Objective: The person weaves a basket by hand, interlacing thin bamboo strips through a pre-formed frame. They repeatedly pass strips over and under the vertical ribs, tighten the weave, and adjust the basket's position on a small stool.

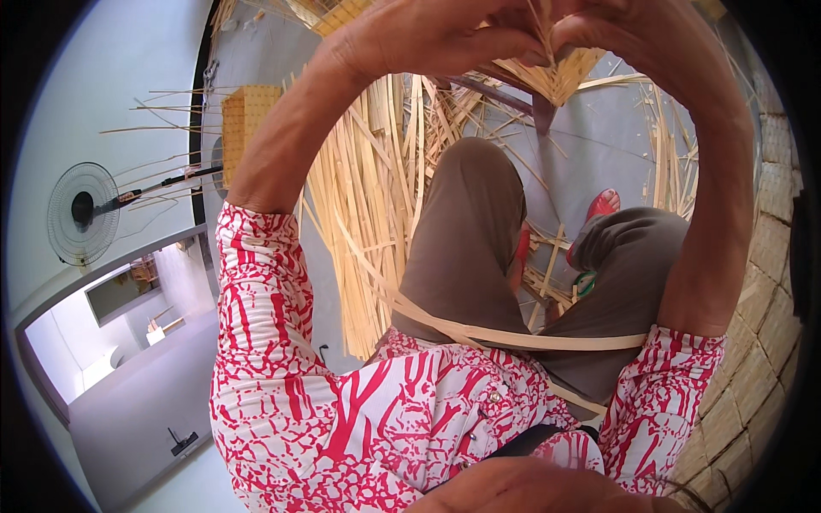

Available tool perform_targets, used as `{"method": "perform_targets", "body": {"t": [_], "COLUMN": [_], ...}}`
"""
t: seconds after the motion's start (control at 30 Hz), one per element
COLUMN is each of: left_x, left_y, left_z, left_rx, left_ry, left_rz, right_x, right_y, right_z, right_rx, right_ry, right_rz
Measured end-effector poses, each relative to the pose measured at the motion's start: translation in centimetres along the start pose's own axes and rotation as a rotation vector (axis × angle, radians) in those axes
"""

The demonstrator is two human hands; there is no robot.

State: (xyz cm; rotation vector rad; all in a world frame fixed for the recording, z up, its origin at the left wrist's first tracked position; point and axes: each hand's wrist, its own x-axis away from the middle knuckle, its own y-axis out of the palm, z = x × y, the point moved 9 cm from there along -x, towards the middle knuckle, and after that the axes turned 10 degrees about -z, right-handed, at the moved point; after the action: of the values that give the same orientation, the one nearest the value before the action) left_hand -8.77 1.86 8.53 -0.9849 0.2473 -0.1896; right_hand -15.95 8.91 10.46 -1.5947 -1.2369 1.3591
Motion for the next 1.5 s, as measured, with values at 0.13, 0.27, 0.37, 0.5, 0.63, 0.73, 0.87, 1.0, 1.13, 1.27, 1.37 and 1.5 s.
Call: {"method": "perform_targets", "body": {"t": [0.13, 0.27, 0.37, 0.5, 0.63, 0.73, 0.87, 1.0, 1.13, 1.27, 1.37, 1.5], "left_x": [1.6, 4.3, 6.2, 7.0, 8.2, 8.4, 8.3, 7.4, 7.0, 6.1, 6.5, 7.2], "left_y": [0.7, -0.4, -0.3, -0.5, -0.6, 0.2, 1.8, 2.3, 2.7, 2.9, 2.6, 2.2], "left_z": [-0.1, -1.0, -3.4, -6.8, -8.7, -11.4, -11.2, -12.6, -13.9, -14.1, -14.6, -13.0], "left_rx": [-0.145, -0.074, -0.032, -0.036, -0.017, 0.103, 0.006, 0.194, 0.092, -0.021, 0.032, 0.121], "left_ry": [-0.030, -0.018, -0.143, -0.293, -0.333, -0.317, -0.265, -0.216, -0.186, -0.156, -0.154, -0.128], "left_rz": [0.061, 0.317, 0.484, 0.645, 0.712, 0.714, 0.760, 0.749, 0.789, 0.838, 0.846, 0.799], "right_x": [0.1, -1.6, -2.0, -0.7, -0.8, -1.0, 2.1, 4.5, 5.8, 5.8, 4.2, 3.0], "right_y": [0.4, 1.8, 1.1, 0.4, 4.0, 5.8, 7.9, 4.8, 1.7, -0.7, 3.1, 12.3], "right_z": [-0.8, 0.1, -1.5, 0.6, 5.4, 6.3, 7.7, 7.9, 7.2, 6.0, 6.7, 10.0], "right_rx": [0.047, 0.021, 0.104, 0.082, -0.320, -0.523, -0.688, -0.751, -0.832, -0.790, -0.856, -1.552], "right_ry": [-0.050, -0.019, -0.184, -0.147, 0.087, 0.202, 0.293, 0.326, 0.317, 0.279, 0.354, 0.709], "right_rz": [0.066, 0.044, 0.241, 0.533, 0.508, 0.370, 0.324, 0.302, 0.288, 0.276, 0.087, 0.024]}}
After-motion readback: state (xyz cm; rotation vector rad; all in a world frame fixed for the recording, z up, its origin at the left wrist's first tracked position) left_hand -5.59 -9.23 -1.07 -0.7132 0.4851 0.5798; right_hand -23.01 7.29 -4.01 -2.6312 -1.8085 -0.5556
